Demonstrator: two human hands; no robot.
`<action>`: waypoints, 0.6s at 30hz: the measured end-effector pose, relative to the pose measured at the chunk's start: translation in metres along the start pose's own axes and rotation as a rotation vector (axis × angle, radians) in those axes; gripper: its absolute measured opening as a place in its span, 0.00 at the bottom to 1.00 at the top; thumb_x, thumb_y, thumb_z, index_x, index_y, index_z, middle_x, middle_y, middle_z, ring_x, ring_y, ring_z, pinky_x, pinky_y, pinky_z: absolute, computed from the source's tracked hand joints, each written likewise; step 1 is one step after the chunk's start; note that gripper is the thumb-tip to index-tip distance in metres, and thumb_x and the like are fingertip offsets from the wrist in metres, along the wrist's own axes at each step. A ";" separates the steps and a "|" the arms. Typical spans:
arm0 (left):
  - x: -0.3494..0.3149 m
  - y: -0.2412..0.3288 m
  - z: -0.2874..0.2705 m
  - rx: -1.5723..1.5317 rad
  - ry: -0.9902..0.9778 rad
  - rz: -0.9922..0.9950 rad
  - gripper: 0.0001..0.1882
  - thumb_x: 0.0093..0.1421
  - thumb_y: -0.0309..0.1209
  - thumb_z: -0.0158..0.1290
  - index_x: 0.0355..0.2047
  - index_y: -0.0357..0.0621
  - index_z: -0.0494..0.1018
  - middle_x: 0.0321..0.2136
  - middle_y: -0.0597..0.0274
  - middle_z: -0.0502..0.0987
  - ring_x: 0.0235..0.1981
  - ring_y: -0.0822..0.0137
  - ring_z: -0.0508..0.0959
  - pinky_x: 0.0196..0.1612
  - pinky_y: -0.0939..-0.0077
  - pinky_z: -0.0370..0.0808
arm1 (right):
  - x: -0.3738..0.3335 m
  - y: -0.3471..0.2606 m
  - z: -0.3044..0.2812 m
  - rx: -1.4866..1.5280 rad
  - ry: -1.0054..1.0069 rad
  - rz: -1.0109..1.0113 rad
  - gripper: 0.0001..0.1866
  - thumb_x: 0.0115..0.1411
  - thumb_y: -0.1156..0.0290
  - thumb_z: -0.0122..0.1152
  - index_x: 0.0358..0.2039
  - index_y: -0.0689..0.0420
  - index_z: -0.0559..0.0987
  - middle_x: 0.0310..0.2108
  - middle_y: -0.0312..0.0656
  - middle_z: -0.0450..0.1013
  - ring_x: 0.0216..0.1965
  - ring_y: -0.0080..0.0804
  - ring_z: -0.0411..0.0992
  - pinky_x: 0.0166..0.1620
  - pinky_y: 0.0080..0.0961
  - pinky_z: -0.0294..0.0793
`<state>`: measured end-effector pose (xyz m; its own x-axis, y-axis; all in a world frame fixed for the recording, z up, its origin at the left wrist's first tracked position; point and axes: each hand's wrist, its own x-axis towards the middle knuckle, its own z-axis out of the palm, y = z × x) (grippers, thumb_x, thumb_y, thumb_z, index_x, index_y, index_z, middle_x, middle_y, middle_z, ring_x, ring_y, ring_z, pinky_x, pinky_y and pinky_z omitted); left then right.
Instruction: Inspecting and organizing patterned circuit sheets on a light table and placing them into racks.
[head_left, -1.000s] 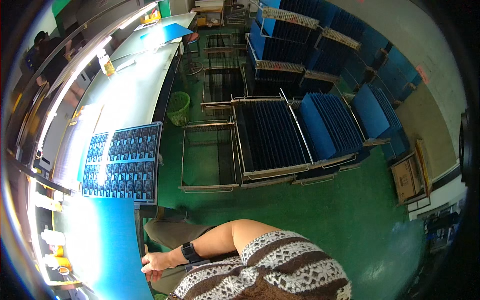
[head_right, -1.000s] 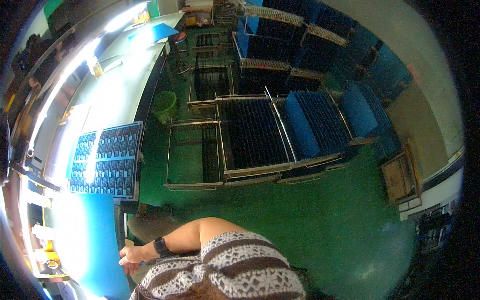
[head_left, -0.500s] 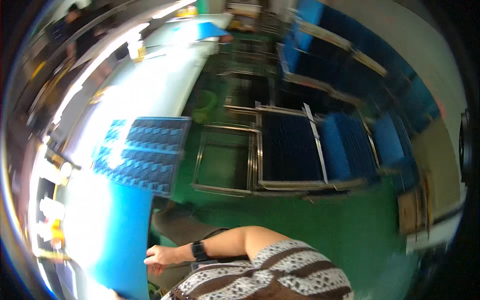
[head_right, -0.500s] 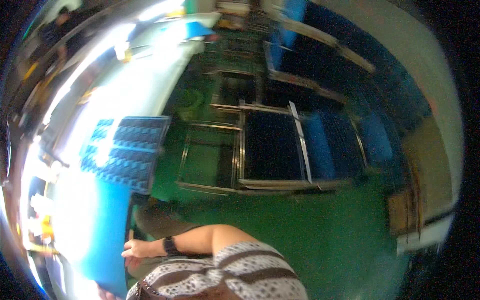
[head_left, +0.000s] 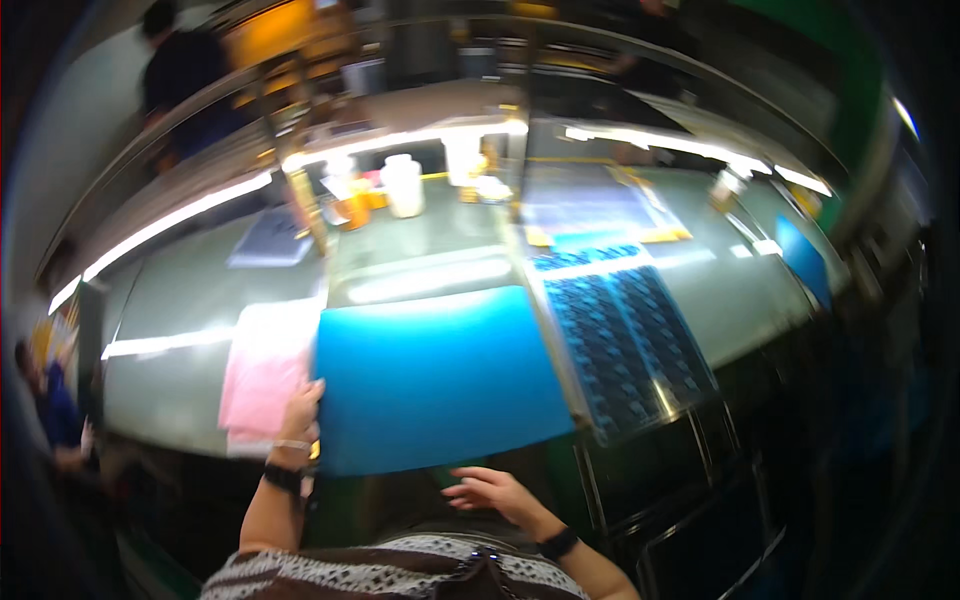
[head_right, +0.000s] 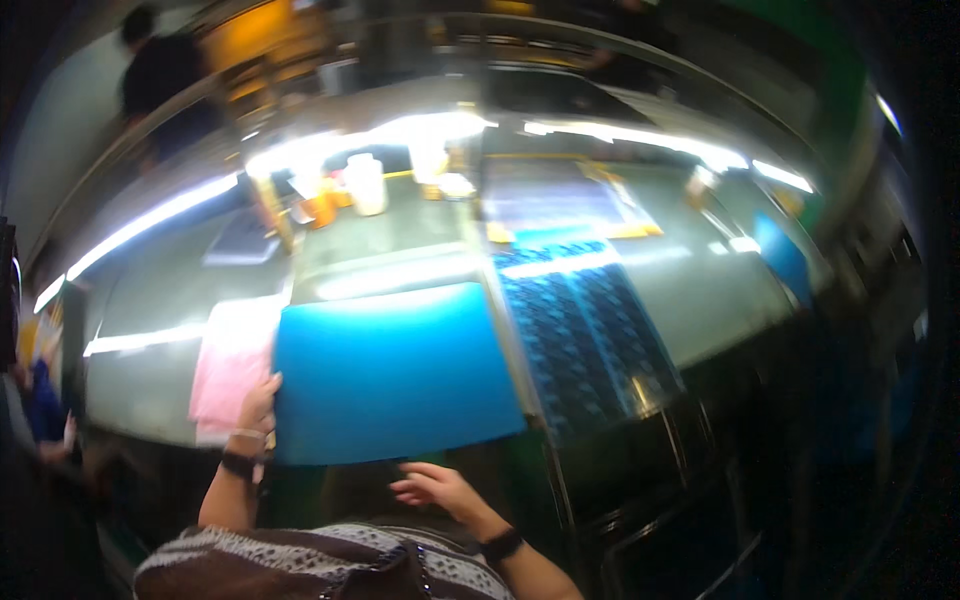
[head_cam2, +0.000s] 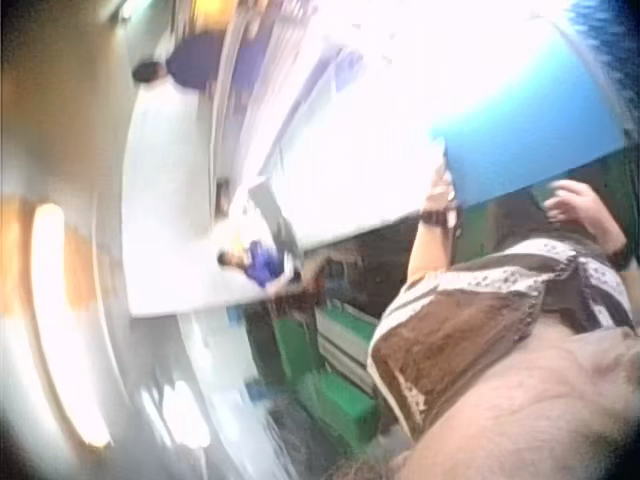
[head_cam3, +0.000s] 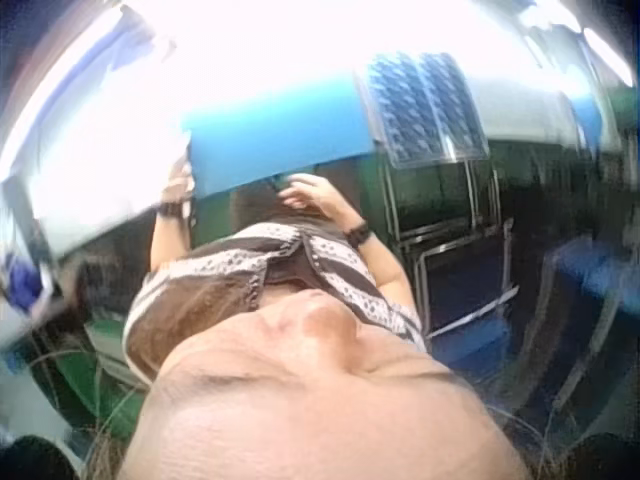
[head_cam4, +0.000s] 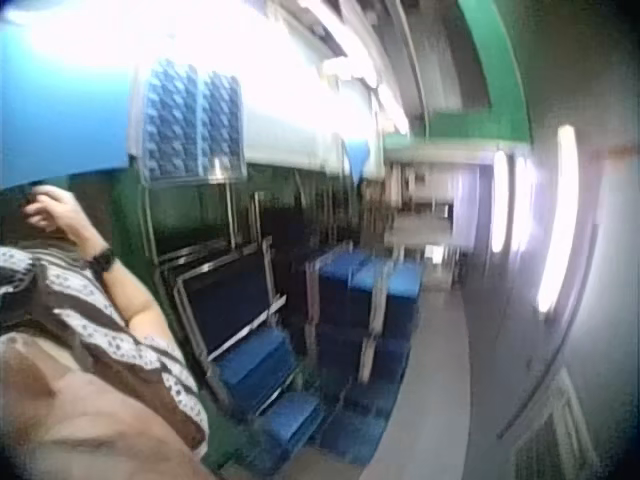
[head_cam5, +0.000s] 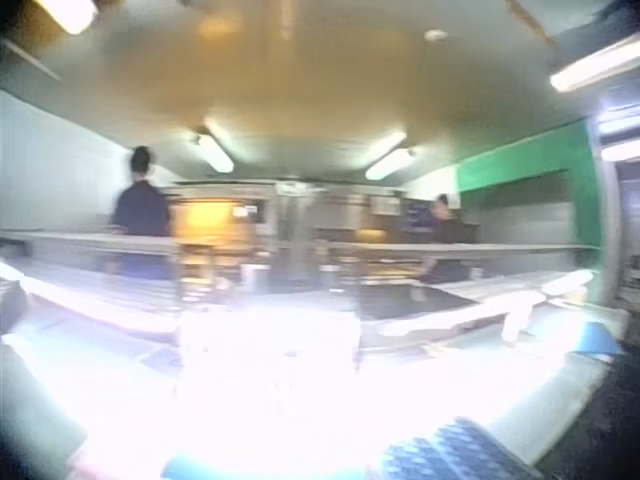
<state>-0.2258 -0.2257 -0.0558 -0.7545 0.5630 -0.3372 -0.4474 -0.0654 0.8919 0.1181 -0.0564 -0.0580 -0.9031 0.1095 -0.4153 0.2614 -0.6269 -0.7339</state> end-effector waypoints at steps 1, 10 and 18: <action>-0.010 0.014 0.036 0.103 0.026 0.023 0.12 0.64 0.33 0.46 0.37 0.36 0.73 0.31 0.62 0.76 0.31 0.71 0.75 0.35 0.74 0.73 | -0.010 -0.003 -0.010 0.017 0.081 0.002 0.19 0.66 0.67 0.47 0.54 0.64 0.67 0.44 0.52 0.74 0.42 0.35 0.75 0.44 0.26 0.76; -0.042 0.027 0.016 1.376 0.563 0.782 0.25 0.53 0.38 0.57 0.49 0.37 0.69 0.51 0.44 0.68 0.53 0.49 0.67 0.52 0.53 0.64 | -0.089 -0.036 -0.052 -0.135 0.577 -0.172 0.14 0.65 0.70 0.47 0.48 0.63 0.71 0.35 0.49 0.77 0.35 0.36 0.77 0.41 0.29 0.76; -0.059 0.063 -0.167 1.402 1.109 0.335 0.38 0.43 0.48 0.64 0.50 0.40 0.68 0.49 0.49 0.68 0.51 0.53 0.67 0.54 0.60 0.64 | -0.026 -0.100 0.026 -0.530 0.408 -0.220 0.13 0.62 0.74 0.51 0.46 0.64 0.72 0.33 0.45 0.76 0.31 0.29 0.75 0.36 0.22 0.76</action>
<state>-0.2901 -0.4004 -0.0301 -0.9141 -0.1129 0.3894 0.0213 0.9457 0.3242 0.1065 -0.0162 0.0398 -0.7813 0.5364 -0.3192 0.3114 -0.1083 -0.9441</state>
